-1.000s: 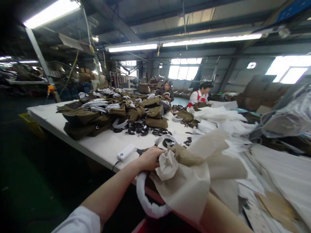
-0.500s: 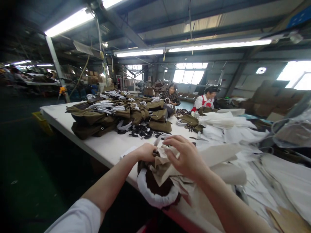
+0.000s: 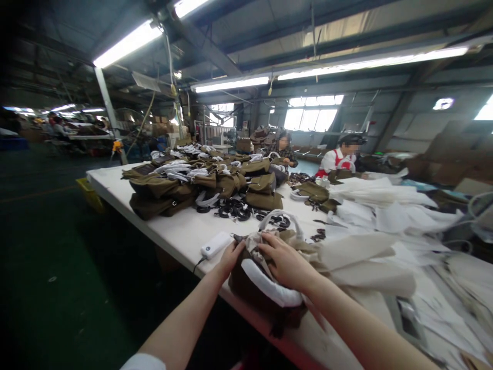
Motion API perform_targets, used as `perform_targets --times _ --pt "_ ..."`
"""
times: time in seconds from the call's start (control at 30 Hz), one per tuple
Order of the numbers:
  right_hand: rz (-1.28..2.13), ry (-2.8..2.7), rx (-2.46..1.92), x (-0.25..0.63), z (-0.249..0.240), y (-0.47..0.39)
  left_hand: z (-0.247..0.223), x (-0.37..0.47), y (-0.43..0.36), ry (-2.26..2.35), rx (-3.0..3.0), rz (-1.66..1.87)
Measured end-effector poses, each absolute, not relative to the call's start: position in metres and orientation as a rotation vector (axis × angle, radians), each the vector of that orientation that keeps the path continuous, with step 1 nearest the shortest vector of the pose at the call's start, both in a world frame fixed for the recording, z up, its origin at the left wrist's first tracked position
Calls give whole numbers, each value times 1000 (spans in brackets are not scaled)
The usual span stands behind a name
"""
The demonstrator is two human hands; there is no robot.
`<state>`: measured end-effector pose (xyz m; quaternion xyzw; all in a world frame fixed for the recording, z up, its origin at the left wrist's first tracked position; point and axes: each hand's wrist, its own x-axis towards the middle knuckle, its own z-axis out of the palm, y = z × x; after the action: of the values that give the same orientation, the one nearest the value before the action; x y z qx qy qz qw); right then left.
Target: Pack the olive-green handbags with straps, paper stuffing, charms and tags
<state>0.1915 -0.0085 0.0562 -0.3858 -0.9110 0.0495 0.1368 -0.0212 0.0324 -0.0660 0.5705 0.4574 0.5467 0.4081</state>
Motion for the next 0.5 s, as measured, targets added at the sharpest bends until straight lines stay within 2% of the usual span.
perform_targets --times 0.23,0.5 --pt "393 -2734 -1057 174 37 -7 -71 -19 38 1267 1430 1404" --pt "526 -2845 -818 158 30 -10 -72 -17 26 1307 1462 1621"
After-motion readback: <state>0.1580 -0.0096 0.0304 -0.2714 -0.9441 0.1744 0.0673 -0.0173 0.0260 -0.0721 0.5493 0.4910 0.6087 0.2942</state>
